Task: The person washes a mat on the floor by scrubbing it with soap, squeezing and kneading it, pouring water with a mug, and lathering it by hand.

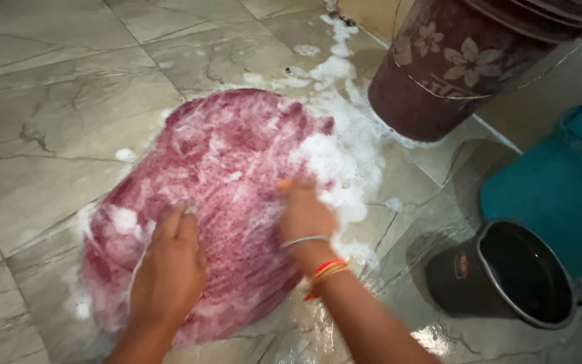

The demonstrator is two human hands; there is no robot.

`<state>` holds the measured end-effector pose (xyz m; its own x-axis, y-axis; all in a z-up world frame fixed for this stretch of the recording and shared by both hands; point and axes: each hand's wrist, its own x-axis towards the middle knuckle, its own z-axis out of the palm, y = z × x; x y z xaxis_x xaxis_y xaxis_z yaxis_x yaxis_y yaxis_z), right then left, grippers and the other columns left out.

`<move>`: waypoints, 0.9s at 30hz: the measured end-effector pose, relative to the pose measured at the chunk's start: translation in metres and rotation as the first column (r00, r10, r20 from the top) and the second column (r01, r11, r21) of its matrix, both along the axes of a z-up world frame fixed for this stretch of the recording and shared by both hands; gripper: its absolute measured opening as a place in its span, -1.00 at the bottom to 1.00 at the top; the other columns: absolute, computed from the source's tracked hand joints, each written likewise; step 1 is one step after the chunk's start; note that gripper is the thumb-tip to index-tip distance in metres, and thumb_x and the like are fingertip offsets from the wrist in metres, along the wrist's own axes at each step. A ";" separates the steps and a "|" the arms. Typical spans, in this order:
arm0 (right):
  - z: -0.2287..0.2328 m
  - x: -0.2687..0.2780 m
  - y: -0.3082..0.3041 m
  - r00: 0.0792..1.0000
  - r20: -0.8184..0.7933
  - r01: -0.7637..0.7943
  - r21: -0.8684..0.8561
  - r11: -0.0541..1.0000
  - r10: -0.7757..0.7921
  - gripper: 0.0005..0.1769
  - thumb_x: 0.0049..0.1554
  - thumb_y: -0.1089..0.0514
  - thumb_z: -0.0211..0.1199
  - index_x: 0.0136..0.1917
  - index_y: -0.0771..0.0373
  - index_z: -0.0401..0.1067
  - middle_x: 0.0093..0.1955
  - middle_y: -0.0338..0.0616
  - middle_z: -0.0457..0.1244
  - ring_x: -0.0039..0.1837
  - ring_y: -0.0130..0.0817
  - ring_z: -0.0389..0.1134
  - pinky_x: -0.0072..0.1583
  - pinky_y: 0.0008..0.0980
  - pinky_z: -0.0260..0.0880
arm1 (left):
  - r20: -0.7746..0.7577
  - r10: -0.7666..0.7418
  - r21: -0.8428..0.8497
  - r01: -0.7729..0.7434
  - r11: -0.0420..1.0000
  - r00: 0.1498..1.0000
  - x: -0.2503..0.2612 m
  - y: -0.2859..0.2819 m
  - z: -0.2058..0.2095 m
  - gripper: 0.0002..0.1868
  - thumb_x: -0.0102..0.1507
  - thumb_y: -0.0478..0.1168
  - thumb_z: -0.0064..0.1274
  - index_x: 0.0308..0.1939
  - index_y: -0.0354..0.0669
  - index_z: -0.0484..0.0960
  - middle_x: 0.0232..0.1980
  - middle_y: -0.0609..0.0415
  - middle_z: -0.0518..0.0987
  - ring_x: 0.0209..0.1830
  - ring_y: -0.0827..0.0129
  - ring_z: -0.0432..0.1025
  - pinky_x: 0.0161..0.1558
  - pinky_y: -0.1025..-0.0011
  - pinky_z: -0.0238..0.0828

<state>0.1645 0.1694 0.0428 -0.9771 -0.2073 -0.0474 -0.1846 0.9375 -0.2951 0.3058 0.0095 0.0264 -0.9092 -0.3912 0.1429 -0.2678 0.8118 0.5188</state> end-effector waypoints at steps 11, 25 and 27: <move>-0.016 -0.051 -0.051 0.900 -0.327 -0.298 0.017 0.954 0.287 -0.60 0.11 0.11 0.08 0.23 0.07 0.40 0.08 0.20 0.30 -0.11 0.18 0.44 -0.17 0.12 0.43 | -0.032 0.185 -0.205 -0.187 0.961 0.982 -0.001 0.001 -0.004 -0.40 0.20 -0.13 -0.01 0.27 -0.40 0.41 0.47 -0.26 0.29 0.52 -0.13 0.11 0.48 0.05 -0.01; -0.042 -0.119 -0.106 0.834 -0.381 -0.399 0.081 0.913 0.399 -0.50 0.00 0.12 0.24 0.25 0.02 0.39 0.16 0.09 0.30 -0.05 0.17 0.42 -0.08 0.11 0.41 | -0.056 0.169 -0.144 -0.175 0.974 0.984 0.002 -0.003 -0.006 -0.39 0.21 -0.13 0.06 0.29 -0.38 0.40 0.41 -0.22 0.33 0.51 -0.08 0.11 0.49 0.02 -0.04; -0.031 -0.146 -0.070 0.871 -0.399 -0.278 0.078 0.957 0.286 -0.70 0.15 0.10 0.20 0.17 -0.02 0.48 0.16 0.06 0.32 0.11 0.12 0.41 0.03 0.11 0.41 | -0.031 0.178 -0.146 -0.180 0.973 0.984 0.000 -0.002 -0.005 -0.37 0.18 -0.11 0.08 0.28 -0.37 0.40 0.41 -0.20 0.31 0.51 -0.05 0.09 0.49 0.00 -0.09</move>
